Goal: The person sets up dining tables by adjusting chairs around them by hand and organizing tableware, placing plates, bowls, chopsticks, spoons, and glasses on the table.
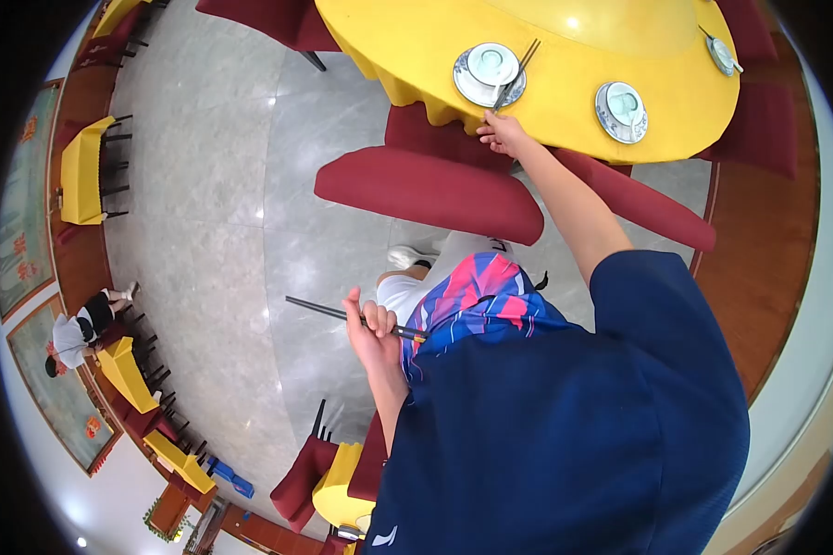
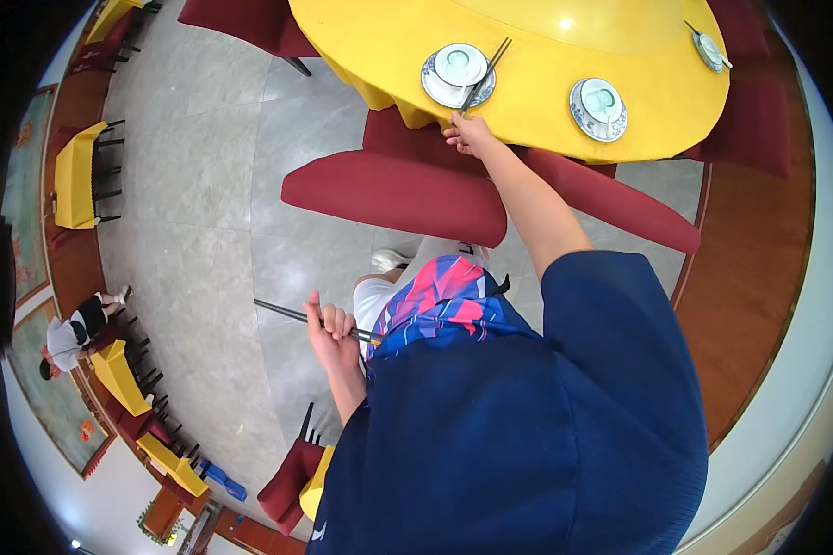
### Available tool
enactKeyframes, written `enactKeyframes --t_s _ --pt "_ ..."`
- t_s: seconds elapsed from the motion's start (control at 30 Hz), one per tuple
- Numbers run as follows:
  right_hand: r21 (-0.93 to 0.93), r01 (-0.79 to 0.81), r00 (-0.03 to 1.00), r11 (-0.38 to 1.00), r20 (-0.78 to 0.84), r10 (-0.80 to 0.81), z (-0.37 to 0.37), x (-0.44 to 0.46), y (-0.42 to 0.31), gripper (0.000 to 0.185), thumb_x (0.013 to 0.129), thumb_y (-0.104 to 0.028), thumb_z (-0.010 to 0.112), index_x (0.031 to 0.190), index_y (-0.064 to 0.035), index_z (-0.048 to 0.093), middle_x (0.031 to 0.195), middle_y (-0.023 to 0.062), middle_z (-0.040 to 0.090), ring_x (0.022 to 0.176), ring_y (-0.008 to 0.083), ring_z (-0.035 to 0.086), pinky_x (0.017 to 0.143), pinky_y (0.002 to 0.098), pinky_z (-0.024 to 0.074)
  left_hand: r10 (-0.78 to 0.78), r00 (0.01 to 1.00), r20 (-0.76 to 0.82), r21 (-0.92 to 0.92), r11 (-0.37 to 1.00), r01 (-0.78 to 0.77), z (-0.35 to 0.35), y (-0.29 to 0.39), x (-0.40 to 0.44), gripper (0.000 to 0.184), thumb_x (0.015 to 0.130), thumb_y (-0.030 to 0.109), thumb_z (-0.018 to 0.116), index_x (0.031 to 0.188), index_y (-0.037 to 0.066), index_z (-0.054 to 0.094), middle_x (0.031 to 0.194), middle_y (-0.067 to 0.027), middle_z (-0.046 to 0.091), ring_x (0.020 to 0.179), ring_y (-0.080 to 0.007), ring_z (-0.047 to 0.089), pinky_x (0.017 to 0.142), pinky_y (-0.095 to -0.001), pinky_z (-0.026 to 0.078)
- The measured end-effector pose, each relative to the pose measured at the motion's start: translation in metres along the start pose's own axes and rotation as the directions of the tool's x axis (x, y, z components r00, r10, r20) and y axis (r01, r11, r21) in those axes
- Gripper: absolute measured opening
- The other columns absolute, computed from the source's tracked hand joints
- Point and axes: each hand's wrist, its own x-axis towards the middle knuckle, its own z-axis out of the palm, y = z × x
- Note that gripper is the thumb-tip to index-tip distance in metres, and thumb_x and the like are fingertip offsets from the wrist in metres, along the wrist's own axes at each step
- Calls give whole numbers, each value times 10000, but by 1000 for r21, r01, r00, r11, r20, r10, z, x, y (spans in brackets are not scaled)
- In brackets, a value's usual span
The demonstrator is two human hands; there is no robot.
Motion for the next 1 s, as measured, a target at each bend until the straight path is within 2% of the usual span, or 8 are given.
enactKeyframes --t_s 0.23,0.43,0.53,0.67,0.77,0.83,0.93,1.0 --pt "296 157 981 942 -157 -114 -13 -54 9 228 1010 -303 464 1032 -88 535 905 82 656 714 145 608 572 280 459 -192 944 267 59 981 183 5 60 88 366 1055 377 351 1120 95 575 507 37 314 394 -56 235 409 -225 210" --pt "68 521 759 851 -494 -425 64 -190 0 225 1038 -300 422 968 -109 519 719 -1 588 524 59 503 455 188 355 -203 927 314 248 961 126 22 153 164 429 1053 386 353 1188 49 582 532 53 311 386 -37 235 366 -210 193" --pt "-80 613 723 786 -343 -600 182 -233 -24 238 1041 -314 415 963 -113 515 703 -6 585 528 57 507 457 197 358 -268 887 377 330 933 141 32 198 200 532 1029 443 402 1257 -13 552 682 66 348 463 -23 250 403 -206 188" --pt "28 527 821 849 243 -517 353 -253 -25 183 1023 -221 452 965 -66 530 723 13 568 602 91 524 533 238 434 -321 729 604 352 929 117 44 258 245 726 954 593 432 1379 5 459 759 66 394 525 -17 264 417 -187 178" --pt "-399 535 825 745 436 -359 445 -251 3 240 986 -263 460 906 -48 529 663 66 548 630 155 558 593 321 444 -236 760 606 302 952 55 58 295 267 591 997 465 478 1356 -5 486 750 60 404 528 -19 266 429 -193 189" --pt "-447 529 804 722 537 -257 483 -244 8 330 1000 -325 419 910 -33 546 656 87 586 619 216 588 617 380 462 -203 849 487 365 931 14 61 312 285 425 1005 409 495 1071 10 625 706 46 415 515 -37 270 429 -216 195" --pt "-646 533 820 546 553 -147 512 -208 -18 397 1008 -371 389 921 -26 565 686 106 633 642 251 630 635 410 483 -225 881 416 382 922 55 58 330 317 512 1024 409 451 604 145 328 617 7 371 531 -86 309 452 -244 221" --pt "-710 525 806 469 592 -4 525 -184 -51 442 1006 -402 383 973 -21 605 744 126 678 672 263 665 662 404 511 -193 904 382 277 957 88 57 339 341 517 1024 422 442 603 144 332 623 1 383 536 -86 312 454 -249 221"
